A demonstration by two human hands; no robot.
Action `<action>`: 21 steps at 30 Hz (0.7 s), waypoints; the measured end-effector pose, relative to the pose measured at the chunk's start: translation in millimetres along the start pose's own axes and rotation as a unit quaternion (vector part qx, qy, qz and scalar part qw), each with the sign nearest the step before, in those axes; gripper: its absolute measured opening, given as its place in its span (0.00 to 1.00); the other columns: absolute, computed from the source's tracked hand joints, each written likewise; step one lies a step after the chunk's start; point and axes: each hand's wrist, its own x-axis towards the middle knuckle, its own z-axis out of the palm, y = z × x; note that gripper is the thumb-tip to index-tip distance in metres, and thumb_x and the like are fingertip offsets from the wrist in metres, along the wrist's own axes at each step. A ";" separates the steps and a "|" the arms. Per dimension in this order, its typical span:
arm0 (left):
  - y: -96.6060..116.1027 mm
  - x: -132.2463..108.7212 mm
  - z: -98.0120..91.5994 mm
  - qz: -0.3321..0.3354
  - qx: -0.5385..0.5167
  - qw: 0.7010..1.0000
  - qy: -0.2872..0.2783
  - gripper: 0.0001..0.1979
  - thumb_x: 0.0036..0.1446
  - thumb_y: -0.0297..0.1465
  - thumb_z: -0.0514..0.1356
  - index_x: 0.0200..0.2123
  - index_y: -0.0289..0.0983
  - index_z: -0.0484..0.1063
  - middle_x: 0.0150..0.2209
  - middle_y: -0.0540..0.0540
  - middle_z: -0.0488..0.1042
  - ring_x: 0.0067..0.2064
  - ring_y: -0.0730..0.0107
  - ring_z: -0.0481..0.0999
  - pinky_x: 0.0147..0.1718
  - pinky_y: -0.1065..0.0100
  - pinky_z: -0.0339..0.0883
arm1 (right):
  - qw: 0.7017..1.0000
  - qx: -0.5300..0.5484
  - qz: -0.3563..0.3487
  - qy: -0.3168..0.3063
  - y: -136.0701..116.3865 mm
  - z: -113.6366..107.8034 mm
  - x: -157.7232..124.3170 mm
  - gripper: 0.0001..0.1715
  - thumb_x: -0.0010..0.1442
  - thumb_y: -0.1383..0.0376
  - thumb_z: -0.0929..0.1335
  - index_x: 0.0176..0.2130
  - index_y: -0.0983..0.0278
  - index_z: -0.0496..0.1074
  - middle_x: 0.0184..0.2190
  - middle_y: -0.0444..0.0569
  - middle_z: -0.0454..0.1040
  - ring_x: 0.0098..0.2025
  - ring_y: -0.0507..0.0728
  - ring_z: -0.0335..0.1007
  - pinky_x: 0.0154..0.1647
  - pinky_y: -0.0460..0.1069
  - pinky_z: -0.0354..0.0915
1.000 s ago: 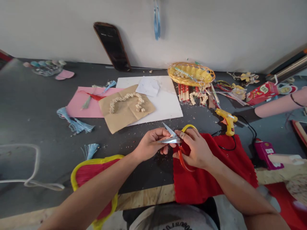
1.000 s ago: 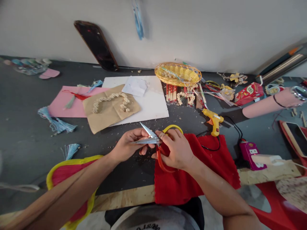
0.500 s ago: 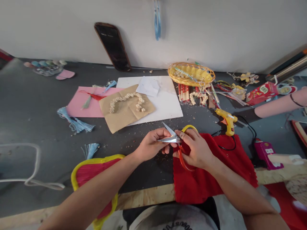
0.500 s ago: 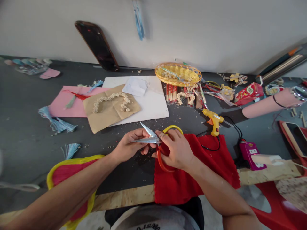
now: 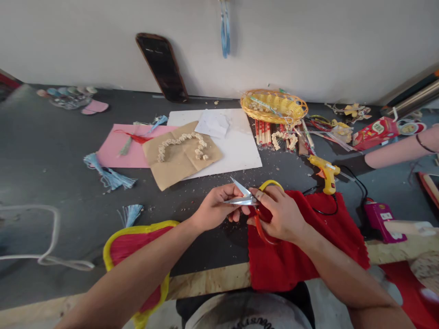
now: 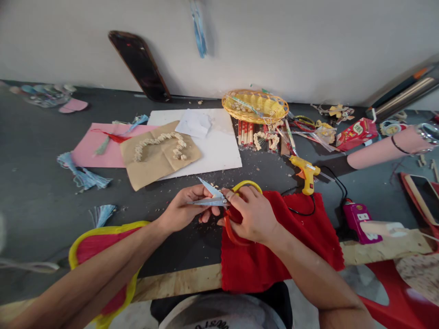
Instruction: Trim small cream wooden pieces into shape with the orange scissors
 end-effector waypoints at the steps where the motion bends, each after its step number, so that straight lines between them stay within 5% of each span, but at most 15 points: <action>1: 1.0 0.1 -0.4 -0.005 0.000 1.000 -0.008 0.17 0.52 0.41 0.67 0.29 0.33 0.68 0.24 0.47 0.78 0.17 0.79 0.69 0.16 0.77 0.60 | 1.000 0.001 -0.003 -0.004 0.3 -0.2 0.4 0.37 0.56 0.51 0.70 0.60 0.62 0.64 0.42 0.54 0.68 0.47 0.64 0.64 0.49 0.59 0.69; 12: 5.3 0.4 -2.7 -0.053 -0.005 0.996 -0.072 0.20 0.51 0.45 0.66 0.30 0.31 0.72 0.20 0.47 0.76 0.13 0.82 0.63 0.12 0.77 0.56 | 0.999 0.025 -0.020 -0.014 -0.1 0.0 -2.6 0.37 0.57 0.52 0.70 0.61 0.64 0.64 0.40 0.54 0.68 0.44 0.63 0.65 0.48 0.59 0.69; 21: 2.0 -1.6 2.9 0.026 0.028 0.999 0.013 0.17 0.51 0.41 0.67 0.34 0.33 0.70 0.27 0.46 0.77 0.21 0.78 0.70 0.21 0.75 0.65 | 0.998 0.052 0.025 0.006 -2.7 -5.4 -1.4 0.35 0.58 0.51 0.69 0.60 0.62 0.64 0.45 0.55 0.71 0.48 0.62 0.69 0.48 0.57 0.71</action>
